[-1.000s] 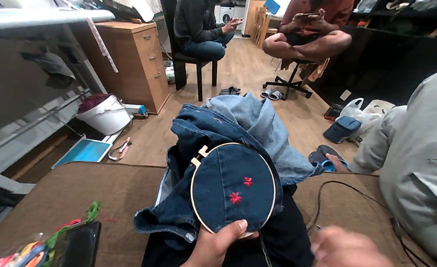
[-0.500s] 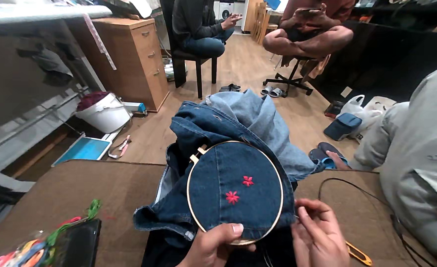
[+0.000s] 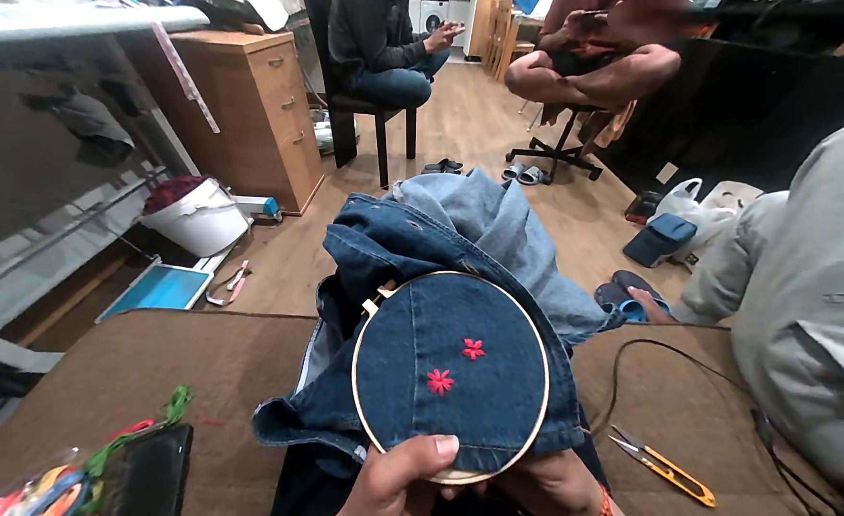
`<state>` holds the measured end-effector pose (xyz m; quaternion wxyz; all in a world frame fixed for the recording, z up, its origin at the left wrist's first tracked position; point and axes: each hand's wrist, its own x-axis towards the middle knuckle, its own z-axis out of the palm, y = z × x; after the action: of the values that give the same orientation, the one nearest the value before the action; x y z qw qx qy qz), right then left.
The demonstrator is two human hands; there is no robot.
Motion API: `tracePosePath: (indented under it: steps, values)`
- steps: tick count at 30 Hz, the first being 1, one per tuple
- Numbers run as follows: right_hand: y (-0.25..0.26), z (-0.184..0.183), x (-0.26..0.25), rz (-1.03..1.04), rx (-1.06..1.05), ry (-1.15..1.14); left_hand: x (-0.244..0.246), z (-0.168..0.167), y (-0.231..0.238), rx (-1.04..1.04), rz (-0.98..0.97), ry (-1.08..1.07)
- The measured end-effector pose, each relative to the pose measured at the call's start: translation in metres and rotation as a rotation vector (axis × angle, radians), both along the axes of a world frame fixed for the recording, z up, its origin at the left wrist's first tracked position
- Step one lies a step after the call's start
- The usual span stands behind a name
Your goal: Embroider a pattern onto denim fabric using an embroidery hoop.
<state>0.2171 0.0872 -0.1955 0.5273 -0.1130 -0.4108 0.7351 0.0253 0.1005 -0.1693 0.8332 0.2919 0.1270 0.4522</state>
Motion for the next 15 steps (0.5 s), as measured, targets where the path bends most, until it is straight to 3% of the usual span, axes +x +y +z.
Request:
tracePosePath:
  steps: [5,15]
  values:
    - [0.008,0.005,0.005,0.25,-0.004,0.037,-0.003,0.003,-0.002,-0.016,0.006,-0.009]
    - [-0.009,0.004,-0.002,-0.222,-0.017,-0.067,-0.005,0.005,-0.003,-0.027,0.002,-0.041]
